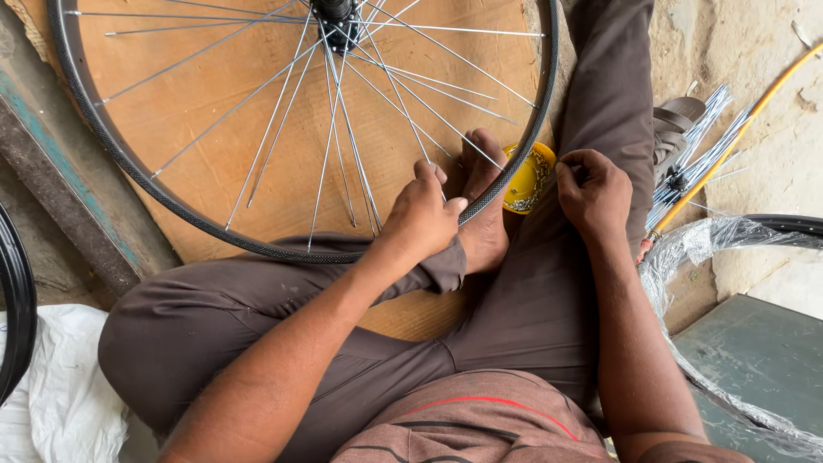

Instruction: The person threads spokes through the hub of a bicycle wheel and attaches them to the rim by hand.

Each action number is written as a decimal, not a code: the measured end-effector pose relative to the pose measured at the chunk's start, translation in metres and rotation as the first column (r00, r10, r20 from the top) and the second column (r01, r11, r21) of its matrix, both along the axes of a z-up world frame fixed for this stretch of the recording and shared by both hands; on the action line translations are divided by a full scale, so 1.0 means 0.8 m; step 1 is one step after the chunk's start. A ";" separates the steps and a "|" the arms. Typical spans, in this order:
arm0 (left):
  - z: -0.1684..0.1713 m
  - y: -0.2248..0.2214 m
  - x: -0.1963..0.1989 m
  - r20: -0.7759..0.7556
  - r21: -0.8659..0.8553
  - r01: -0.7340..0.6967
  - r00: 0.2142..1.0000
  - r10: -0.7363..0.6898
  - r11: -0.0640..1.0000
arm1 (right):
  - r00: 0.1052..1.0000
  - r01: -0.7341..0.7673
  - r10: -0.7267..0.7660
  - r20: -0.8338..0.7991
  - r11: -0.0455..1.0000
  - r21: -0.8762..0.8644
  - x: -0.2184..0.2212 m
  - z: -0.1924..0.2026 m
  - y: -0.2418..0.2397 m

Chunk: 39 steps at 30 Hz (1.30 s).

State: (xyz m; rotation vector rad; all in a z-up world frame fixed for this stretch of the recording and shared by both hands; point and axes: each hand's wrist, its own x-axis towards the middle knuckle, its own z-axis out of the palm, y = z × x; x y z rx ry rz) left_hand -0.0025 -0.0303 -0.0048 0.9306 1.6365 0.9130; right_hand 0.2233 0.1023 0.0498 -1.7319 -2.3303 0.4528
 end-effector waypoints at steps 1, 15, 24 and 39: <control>0.001 0.000 -0.001 -0.032 0.008 -0.009 0.999 0.010 1.000 | 1.000 0.000 0.000 -0.002 1.000 0.001 -0.002 0.001 0.000; 0.080 -0.016 -0.054 -0.607 -0.345 0.381 0.606 -0.514 0.858 | 0.726 -0.174 -0.324 -0.606 0.767 -0.618 -0.027 -0.019 -0.009; 0.045 0.028 -0.008 -0.104 0.257 0.204 0.978 -0.182 0.945 | 0.620 -0.306 -0.515 -0.592 0.536 -0.787 -0.030 -0.040 -0.025; 0.027 0.024 -0.027 -0.225 -0.019 0.504 0.839 -0.495 0.863 | 0.500 -0.237 -0.590 -0.634 0.611 -0.756 -0.022 -0.038 0.007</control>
